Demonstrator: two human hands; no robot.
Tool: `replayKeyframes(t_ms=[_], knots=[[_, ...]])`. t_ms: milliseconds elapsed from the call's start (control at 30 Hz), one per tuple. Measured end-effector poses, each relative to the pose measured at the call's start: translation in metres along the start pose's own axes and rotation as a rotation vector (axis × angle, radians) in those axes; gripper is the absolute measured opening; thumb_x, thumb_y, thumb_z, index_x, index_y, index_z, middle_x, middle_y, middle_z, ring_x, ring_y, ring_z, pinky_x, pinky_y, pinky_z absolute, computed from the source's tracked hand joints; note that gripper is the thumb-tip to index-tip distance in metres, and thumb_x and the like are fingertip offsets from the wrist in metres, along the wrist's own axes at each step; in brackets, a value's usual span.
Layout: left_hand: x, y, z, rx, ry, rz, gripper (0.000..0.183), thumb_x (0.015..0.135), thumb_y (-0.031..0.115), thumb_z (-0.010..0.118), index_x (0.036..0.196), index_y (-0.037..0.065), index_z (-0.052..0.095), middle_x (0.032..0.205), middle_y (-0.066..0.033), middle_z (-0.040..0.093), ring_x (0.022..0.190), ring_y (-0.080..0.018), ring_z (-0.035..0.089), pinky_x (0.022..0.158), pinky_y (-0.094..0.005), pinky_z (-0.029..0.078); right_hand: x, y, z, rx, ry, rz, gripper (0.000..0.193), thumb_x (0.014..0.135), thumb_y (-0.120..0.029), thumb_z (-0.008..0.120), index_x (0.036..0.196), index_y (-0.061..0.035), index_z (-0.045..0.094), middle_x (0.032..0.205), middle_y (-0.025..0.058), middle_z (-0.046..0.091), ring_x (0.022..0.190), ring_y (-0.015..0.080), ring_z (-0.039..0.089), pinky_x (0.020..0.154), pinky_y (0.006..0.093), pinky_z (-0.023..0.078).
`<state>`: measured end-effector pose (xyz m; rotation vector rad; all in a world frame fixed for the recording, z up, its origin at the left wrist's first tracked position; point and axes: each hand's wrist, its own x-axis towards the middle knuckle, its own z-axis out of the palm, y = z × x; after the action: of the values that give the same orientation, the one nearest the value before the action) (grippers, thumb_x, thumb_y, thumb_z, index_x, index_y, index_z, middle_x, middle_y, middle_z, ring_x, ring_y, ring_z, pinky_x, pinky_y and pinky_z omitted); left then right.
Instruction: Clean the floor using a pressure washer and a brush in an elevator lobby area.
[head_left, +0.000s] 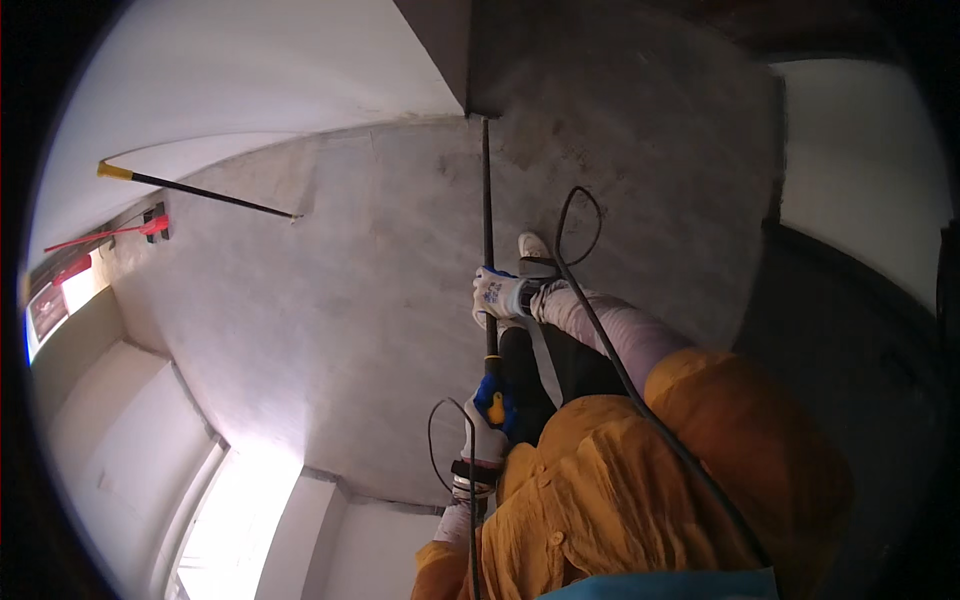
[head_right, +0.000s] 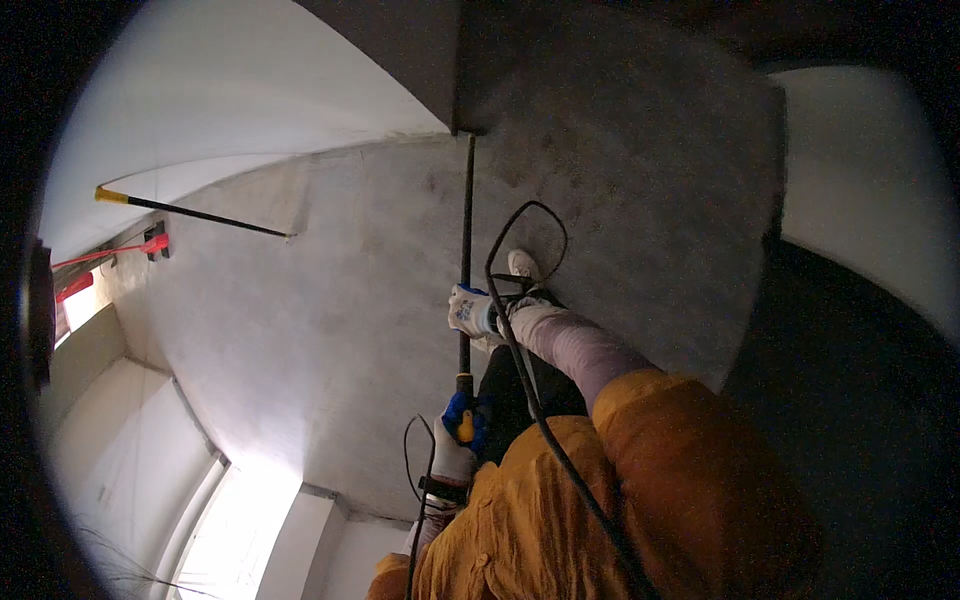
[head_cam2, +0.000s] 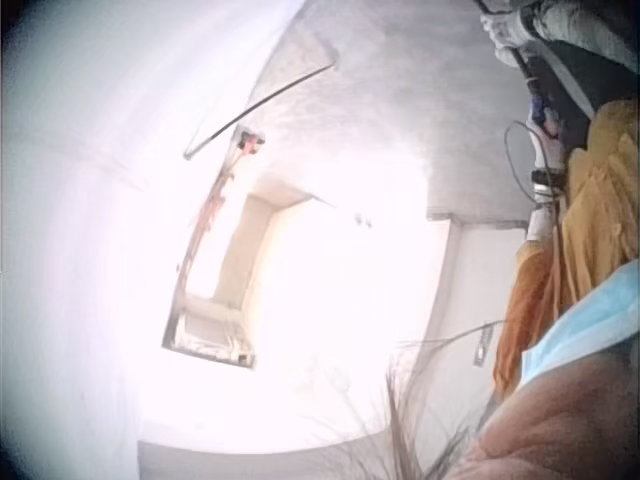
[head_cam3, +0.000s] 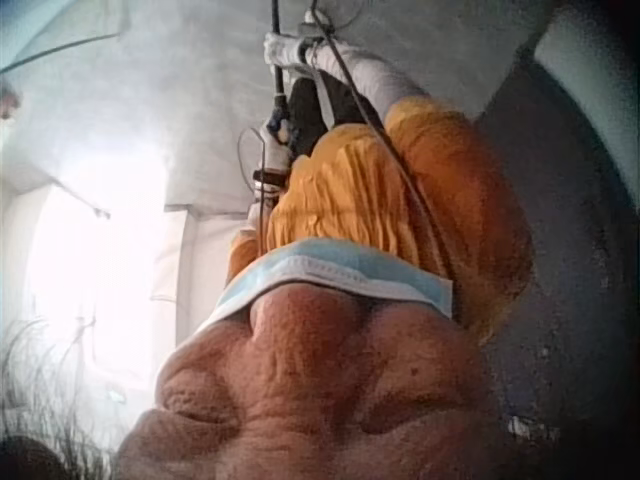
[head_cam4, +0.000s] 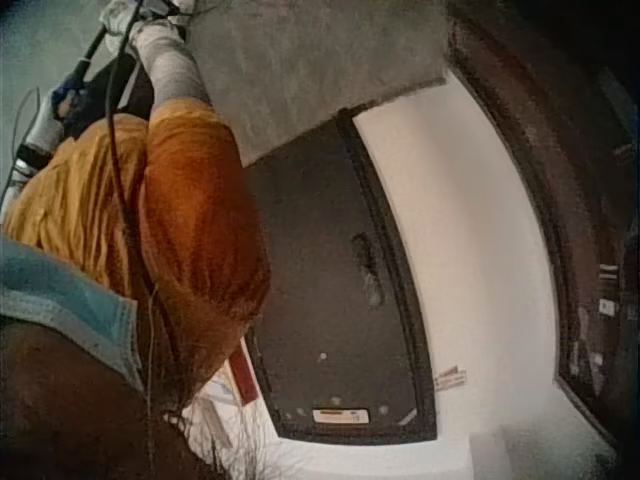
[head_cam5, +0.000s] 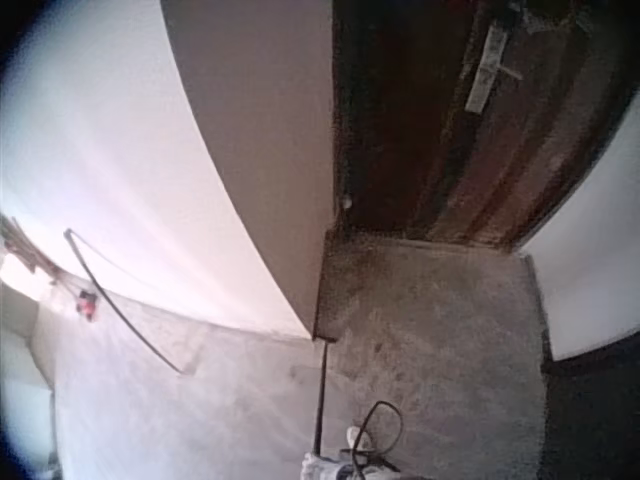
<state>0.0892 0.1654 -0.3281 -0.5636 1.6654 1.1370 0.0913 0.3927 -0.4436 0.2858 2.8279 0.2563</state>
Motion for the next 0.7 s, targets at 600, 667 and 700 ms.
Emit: replayKeyframes(t_ms=[600, 667, 700], knots=[[-0.017, 0.119, 0.115, -0.214, -0.520, -0.273, 0.014, 0.091, 0.021, 0.051, 0.097, 0.010, 0.057, 0.075, 0.0016, 0.054, 0.062, -0.0083, 0.052, 0.052, -0.0192, 0.043, 0.028, 0.057, 0.150, -0.935, 0.612, -0.104, 0.010, 0.067, -0.024, 0.058, 0.057, -0.0199, 0.056, 0.060, -0.0008, 0.059, 0.069, 0.0156, 0.057, 0.070, 0.0313, 0.039], [-0.026, 0.090, 0.066, -0.238, -0.197, -0.368, 0.015, 0.091, 0.024, 0.051, 0.092, 0.011, 0.058, 0.073, 0.0016, 0.054, 0.059, -0.0089, 0.052, 0.049, -0.0209, 0.042, 0.022, 0.013, 0.067, -0.196, 0.428, -0.275, 0.011, 0.066, -0.024, 0.058, 0.057, -0.0197, 0.057, 0.060, -0.0004, 0.059, 0.069, 0.0160, 0.057, 0.068, 0.0309, 0.039], [-0.039, 0.083, 0.066, -0.144, -0.154, -0.360, 0.015, 0.091, 0.025, 0.051, 0.090, 0.011, 0.058, 0.072, 0.0020, 0.054, 0.058, -0.0089, 0.052, 0.049, -0.0211, 0.042, 0.003, 0.027, 0.032, 0.461, 0.109, -0.356, 0.011, 0.066, -0.025, 0.058, 0.056, -0.0196, 0.058, 0.061, 0.0000, 0.059, 0.068, 0.0165, 0.057, 0.067, 0.0304, 0.039]])
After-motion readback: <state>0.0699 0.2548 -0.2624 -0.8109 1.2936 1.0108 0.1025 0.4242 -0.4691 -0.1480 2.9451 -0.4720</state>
